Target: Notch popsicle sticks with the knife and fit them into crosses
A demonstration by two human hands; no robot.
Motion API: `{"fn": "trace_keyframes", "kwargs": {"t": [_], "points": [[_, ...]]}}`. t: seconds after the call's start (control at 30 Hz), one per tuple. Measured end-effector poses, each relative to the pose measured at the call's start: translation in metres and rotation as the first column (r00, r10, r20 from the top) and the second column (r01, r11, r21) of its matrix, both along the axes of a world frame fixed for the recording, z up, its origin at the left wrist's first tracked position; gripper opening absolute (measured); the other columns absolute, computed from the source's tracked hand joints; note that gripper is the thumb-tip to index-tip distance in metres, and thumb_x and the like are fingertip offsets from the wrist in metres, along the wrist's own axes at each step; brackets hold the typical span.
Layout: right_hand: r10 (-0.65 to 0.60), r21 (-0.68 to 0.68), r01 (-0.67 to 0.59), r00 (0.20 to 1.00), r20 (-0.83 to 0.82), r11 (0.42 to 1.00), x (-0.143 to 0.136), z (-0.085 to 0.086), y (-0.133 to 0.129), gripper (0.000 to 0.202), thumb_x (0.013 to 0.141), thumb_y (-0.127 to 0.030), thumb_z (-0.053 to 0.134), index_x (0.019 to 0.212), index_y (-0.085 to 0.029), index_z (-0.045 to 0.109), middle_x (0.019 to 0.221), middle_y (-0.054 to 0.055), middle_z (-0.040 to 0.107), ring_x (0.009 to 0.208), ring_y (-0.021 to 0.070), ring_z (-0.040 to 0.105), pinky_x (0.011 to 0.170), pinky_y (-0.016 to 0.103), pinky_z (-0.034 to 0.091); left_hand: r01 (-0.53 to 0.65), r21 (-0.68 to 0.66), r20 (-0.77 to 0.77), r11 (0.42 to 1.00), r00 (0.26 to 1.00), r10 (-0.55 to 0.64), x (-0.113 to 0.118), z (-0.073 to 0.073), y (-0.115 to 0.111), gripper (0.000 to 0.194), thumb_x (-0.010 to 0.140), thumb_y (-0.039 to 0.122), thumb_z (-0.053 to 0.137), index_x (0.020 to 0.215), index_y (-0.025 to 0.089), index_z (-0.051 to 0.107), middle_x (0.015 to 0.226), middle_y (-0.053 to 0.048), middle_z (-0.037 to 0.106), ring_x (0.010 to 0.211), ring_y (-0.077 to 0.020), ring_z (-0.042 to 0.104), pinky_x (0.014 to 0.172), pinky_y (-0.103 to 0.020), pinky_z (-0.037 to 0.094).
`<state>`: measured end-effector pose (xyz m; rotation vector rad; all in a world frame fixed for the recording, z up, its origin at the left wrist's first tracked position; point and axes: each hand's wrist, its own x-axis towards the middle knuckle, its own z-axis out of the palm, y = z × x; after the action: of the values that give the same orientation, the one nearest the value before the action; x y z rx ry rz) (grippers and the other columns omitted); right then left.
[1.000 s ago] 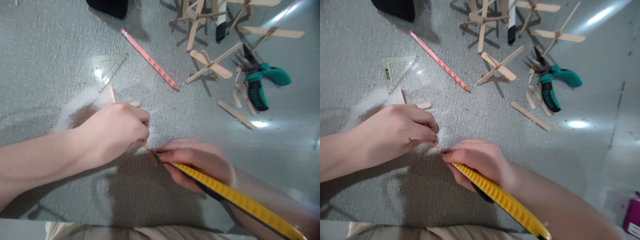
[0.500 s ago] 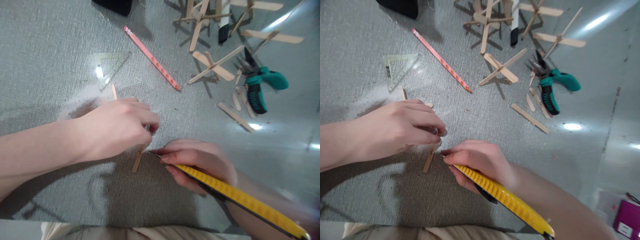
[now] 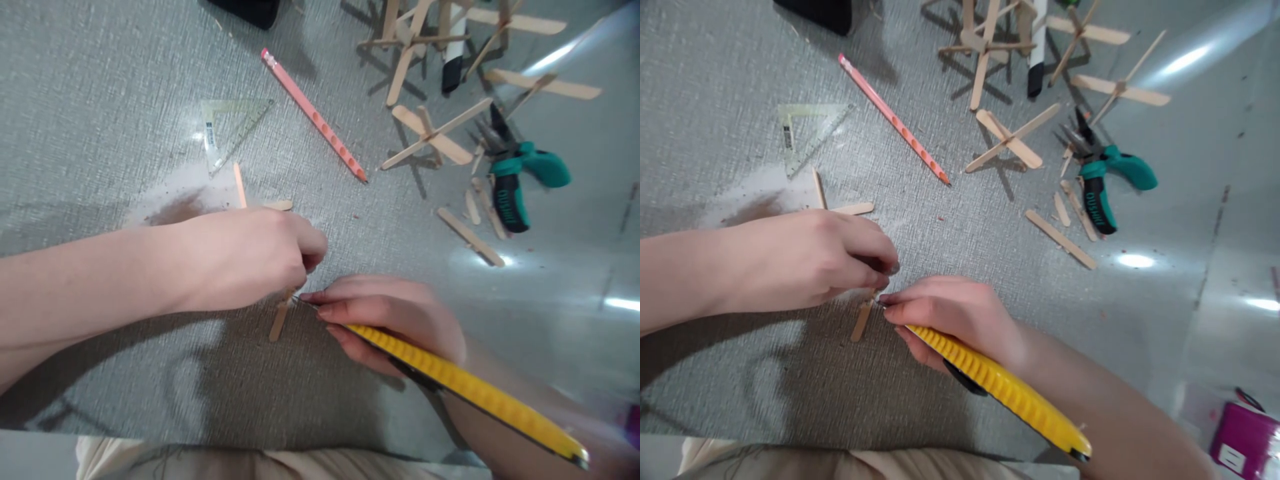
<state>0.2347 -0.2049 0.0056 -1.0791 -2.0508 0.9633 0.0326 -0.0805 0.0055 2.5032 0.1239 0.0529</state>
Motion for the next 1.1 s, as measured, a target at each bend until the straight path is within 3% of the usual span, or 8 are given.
{"fn": "trace_keyframes", "kwargs": {"t": [0.1, 0.27, 0.47, 0.57, 0.63, 0.73, 0.9, 1.1], "points": [[-0.016, 0.000, 0.016, 1.000, 0.007, 1.000, 0.000, 0.001, -0.001, 0.028, 0.085, -0.010, 0.063, 0.109, -0.024, 0.063, 0.095, 0.005, 0.078, 0.081, 0.0177, 0.077, 0.070, 0.029, 0.064, 0.123, 0.017, -0.014, 0.992, 0.992, -0.122, 0.003, -0.002, 0.003, 0.025, 0.090, 0.008, 0.057, 0.071, 0.017, 0.070, 0.093, -0.003, 0.071, 0.080, -0.0146, 0.064, 0.074, -0.024, 0.049], [-0.069, 0.042, 0.070, 0.997, -0.025, 0.997, 0.002, 0.004, -0.004, 0.037, 0.078, -0.006, 0.061, 0.111, -0.024, 0.061, 0.083, 0.005, 0.077, 0.067, 0.0192, 0.075, 0.058, 0.029, 0.064, 0.054, 0.112, 0.005, 0.992, 0.999, -0.055, 0.000, 0.002, 0.001, 0.026, 0.094, 0.016, 0.054, 0.073, 0.018, 0.068, 0.082, -0.005, 0.068, 0.080, -0.0181, 0.062, 0.078, -0.031, 0.048], [-0.287, 0.088, 0.288, 0.958, -0.021, 0.954, 0.007, 0.004, -0.010, 0.035, 0.078, -0.006, 0.061, 0.108, -0.023, 0.065, 0.083, 0.005, 0.077, 0.067, 0.0172, 0.075, 0.057, 0.025, 0.062, -0.048, 0.205, -0.001, 0.978, 0.999, 0.049, -0.014, 0.007, -0.011, 0.030, 0.095, 0.023, 0.052, 0.066, 0.019, 0.058, 0.060, -0.001, 0.058, 0.058, -0.0155, 0.053, 0.063, -0.032, 0.039], [-0.305, 0.069, 0.306, 0.952, -0.029, 0.950, 0.008, 0.003, -0.012, 0.035, 0.077, -0.005, 0.063, 0.108, -0.022, 0.066, 0.085, 0.007, 0.077, 0.070, 0.0182, 0.076, 0.059, 0.027, 0.063, -0.063, 0.241, 0.121, 0.969, 0.992, 0.035, -0.016, 0.008, -0.009, 0.031, 0.098, 0.024, 0.047, 0.069, 0.020, 0.057, 0.056, 0.001, 0.053, 0.057, -0.0150, 0.050, 0.061, -0.033, 0.035], [-0.299, 0.073, 0.300, 0.954, -0.023, 0.951, 0.008, 0.003, -0.013, 0.036, 0.076, -0.005, 0.063, 0.108, -0.023, 0.066, 0.086, 0.007, 0.078, 0.070, 0.0189, 0.075, 0.060, 0.029, 0.064, -0.034, 0.293, 0.197, 0.955, 0.980, -0.025, -0.015, 0.009, -0.004, 0.031, 0.099, 0.021, 0.043, 0.073, 0.021, 0.060, 0.063, 0.001, 0.057, 0.066, -0.0164, 0.054, 0.067, -0.035, 0.037], [-0.265, 0.092, 0.267, 0.964, -0.031, 0.959, 0.006, 0.004, -0.014, 0.038, 0.075, -0.005, 0.062, 0.109, -0.022, 0.066, 0.085, 0.007, 0.077, 0.070, 0.0195, 0.075, 0.060, 0.030, 0.064, 0.023, 0.268, 0.118, 0.963, 0.991, -0.056, -0.012, 0.006, 0.003, 0.017, 0.096, 0.029, 0.052, 0.094, 0.025, 0.069, 0.095, -0.003, 0.069, 0.097, -0.0232, 0.060, 0.091, -0.043, 0.042], [-0.170, 0.119, 0.164, 0.985, 0.043, 0.979, 0.002, 0.008, -0.012, 0.038, 0.077, -0.004, 0.060, 0.111, -0.022, 0.061, 0.084, 0.009, 0.077, 0.073, 0.0200, 0.077, 0.066, 0.030, 0.065, 0.056, 0.217, 0.117, 0.975, 0.990, -0.083, -0.010, -0.004, 0.009, 0.038, 0.086, 0.035, 0.067, 0.124, 0.035, 0.065, 0.141, -0.001, 0.057, 0.134, -0.0308, 0.046, 0.120, -0.061, 0.020], [-0.149, 0.117, 0.140, 0.986, 0.071, 0.983, -0.003, 0.008, -0.012, 0.033, 0.080, -0.004, 0.058, 0.108, -0.021, 0.059, 0.085, 0.007, 0.076, 0.075, 0.0176, 0.076, 0.068, 0.027, 0.064, 0.138, 0.159, 0.100, 0.978, 0.983, -0.155, -0.007, -0.006, 0.011, 0.030, 0.092, 0.029, 0.060, 0.120, 0.023, 0.067, 0.137, 0.001, 0.064, 0.141, -0.0240, 0.045, 0.126, -0.054, 0.005]]}}
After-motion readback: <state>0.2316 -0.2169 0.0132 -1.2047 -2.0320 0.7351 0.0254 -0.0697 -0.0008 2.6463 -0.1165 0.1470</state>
